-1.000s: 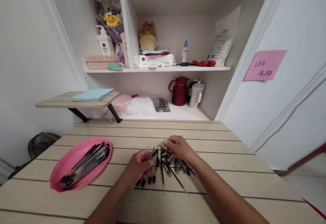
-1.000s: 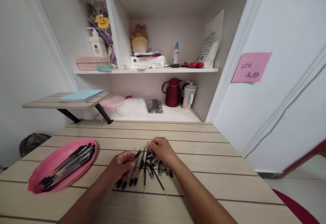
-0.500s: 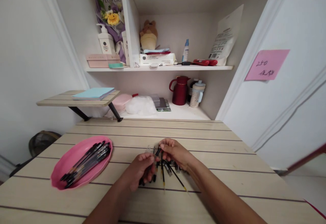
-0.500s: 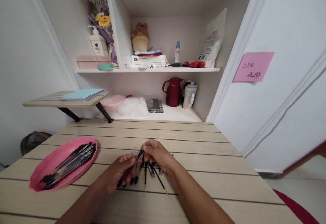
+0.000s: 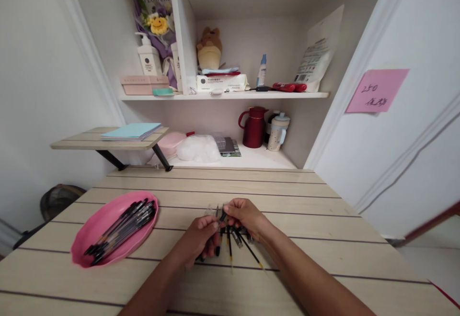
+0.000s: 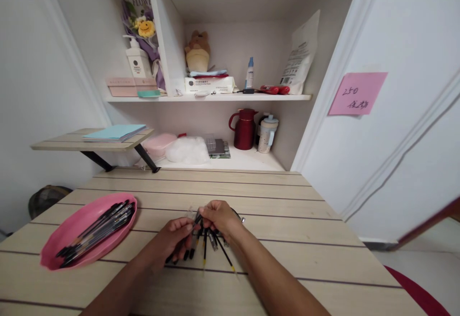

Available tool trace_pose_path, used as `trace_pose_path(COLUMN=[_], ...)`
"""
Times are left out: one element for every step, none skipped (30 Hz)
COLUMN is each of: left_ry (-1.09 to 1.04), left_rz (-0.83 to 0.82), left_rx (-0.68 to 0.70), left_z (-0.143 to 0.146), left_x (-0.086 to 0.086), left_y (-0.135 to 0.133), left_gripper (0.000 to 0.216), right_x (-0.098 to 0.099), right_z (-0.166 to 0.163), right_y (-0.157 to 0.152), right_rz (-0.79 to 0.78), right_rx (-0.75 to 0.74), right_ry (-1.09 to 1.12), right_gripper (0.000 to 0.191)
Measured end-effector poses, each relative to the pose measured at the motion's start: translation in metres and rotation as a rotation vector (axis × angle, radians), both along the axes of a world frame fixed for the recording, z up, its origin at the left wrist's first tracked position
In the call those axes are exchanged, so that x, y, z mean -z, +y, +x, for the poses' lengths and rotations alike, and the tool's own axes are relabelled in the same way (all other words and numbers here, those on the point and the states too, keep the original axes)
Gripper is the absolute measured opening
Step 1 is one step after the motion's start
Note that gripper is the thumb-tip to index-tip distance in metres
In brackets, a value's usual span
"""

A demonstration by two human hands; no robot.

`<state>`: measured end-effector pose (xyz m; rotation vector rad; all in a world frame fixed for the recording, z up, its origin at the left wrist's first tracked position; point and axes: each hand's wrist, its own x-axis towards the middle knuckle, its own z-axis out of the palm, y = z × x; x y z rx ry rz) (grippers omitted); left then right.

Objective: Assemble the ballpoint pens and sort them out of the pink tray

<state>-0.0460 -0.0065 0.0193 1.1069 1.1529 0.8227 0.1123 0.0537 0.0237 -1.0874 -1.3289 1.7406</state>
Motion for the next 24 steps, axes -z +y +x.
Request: trace_pose_path(left_ry=[0.003, 0.003, 0.001, 0.0, 0.0, 0.002, 0.005, 0.011, 0.015, 0.015, 0.013, 0.005, -0.006, -0.015, -0.019, -0.017, -0.008, 0.005, 0.022, 0.041, 0.061, 0.082, 0.106, 0.13], left_rz=[-0.006, -0.008, -0.009, -0.007, -0.004, -0.001, 0.001, 0.001, -0.001, -0.005, -0.012, -0.02, -0.027, -0.033, -0.038, -0.04, -0.04, -0.041, -0.041, -0.041, -0.041, -0.041, -0.04, -0.036], left_rx=[0.001, 0.003, 0.002, 0.0, 0.0, 0.0, -0.001, 0.001, 0.003, 0.006, 0.011, 0.018, 0.025, 0.032, 0.034, 0.035, 0.032, 0.029, 0.03, 0.033, 0.037, 0.038, 0.036, 0.03], left_z=[0.0, 0.0, 0.0, 0.0, 0.001, 0.001, 0.001, 0.0, 0.0, -0.001, -0.001, -0.002, -0.003, -0.004, -0.005, -0.006, -0.006, -0.006, -0.006, -0.006, -0.007, -0.007, -0.008, -0.009], left_x=[0.0, 0.0, 0.0, 0.0, 0.0, 0.0, 0.001, 0.001, 0.001, 0.001, 0.0, -0.001, -0.001, -0.002, -0.002, -0.002, -0.002, -0.002, -0.001, -0.001, -0.001, -0.001, -0.002, -0.002], left_y=[0.0, 0.0, 0.0, 0.0, 0.0, 0.0, 0.0, 0.0, 0.0, 0.0, 0.0, 0.0, 0.0, 0.0, 0.0, 0.0, 0.0, 0.001, 0.001, 0.001, 0.001, 0.002, 0.002, 0.002], left_gripper=[0.032, 0.031, 0.031, 0.031, 0.031, 0.031, 0.03, 0.03, 0.031, 0.032, 0.033, 0.034, 0.035, 0.036, 0.037, 0.037, 0.037, 0.037, 0.037, 0.037, 0.036, 0.036, 0.035, 0.033], right_x=[0.0, 0.0, -0.001, -0.001, -0.002, -0.001, -0.001, 0.0, 0.001, 0.002, 0.002, 0.001, 0.0, -0.002, -0.004, -0.005, -0.006, -0.007, -0.007, -0.006, -0.005, -0.004, -0.003, -0.001], right_z=[0.0, 0.0, 0.0, 0.0, 0.0, -0.001, -0.001, -0.002, -0.002, -0.002, -0.001, 0.0, 0.002, 0.004, 0.006, 0.009, 0.011, 0.013, 0.014, 0.015, 0.016, 0.017, 0.019, 0.02], right_y=[0.0, 0.0, 0.0, -0.001, -0.001, -0.001, -0.001, -0.001, 0.0, 0.001, 0.002, 0.003, 0.004, 0.006, 0.007, 0.009, 0.011, 0.013, 0.015, 0.017, 0.019, 0.021, 0.023, 0.025], right_rz=[0.012, 0.016, 0.009, -0.005, -0.019, -0.029, -0.031, -0.025, -0.013, 0.001, 0.012, 0.018, 0.02, 0.02, 0.023, 0.03, 0.043, 0.059, 0.077, 0.092, 0.102, 0.106, 0.106, 0.106], right_rx=[-0.006, -0.018, -0.032, -0.04, -0.037, -0.026, -0.009, 0.006, 0.014, 0.02, 0.027, 0.039, 0.056, 0.076, 0.101, 0.124, 0.143, 0.159, 0.177, 0.201, 0.231, 0.264, 0.305, 0.353], right_ry=[0.024, 0.074, 0.132, 0.174, 0.187, 0.167, 0.125, 0.075, 0.038, 0.026, 0.044, 0.082, 0.129, 0.175, 0.211, 0.232, 0.238, 0.234, 0.222, 0.207, 0.192, 0.18, 0.172, 0.167], right_gripper=[0.028, 0.028, 0.03, 0.032, 0.033, 0.032, 0.031, 0.029, 0.027, 0.025, 0.023, 0.022, 0.022, 0.023, 0.025, 0.027, 0.028, 0.028, 0.027, 0.026, 0.024, 0.022, 0.02, 0.019])
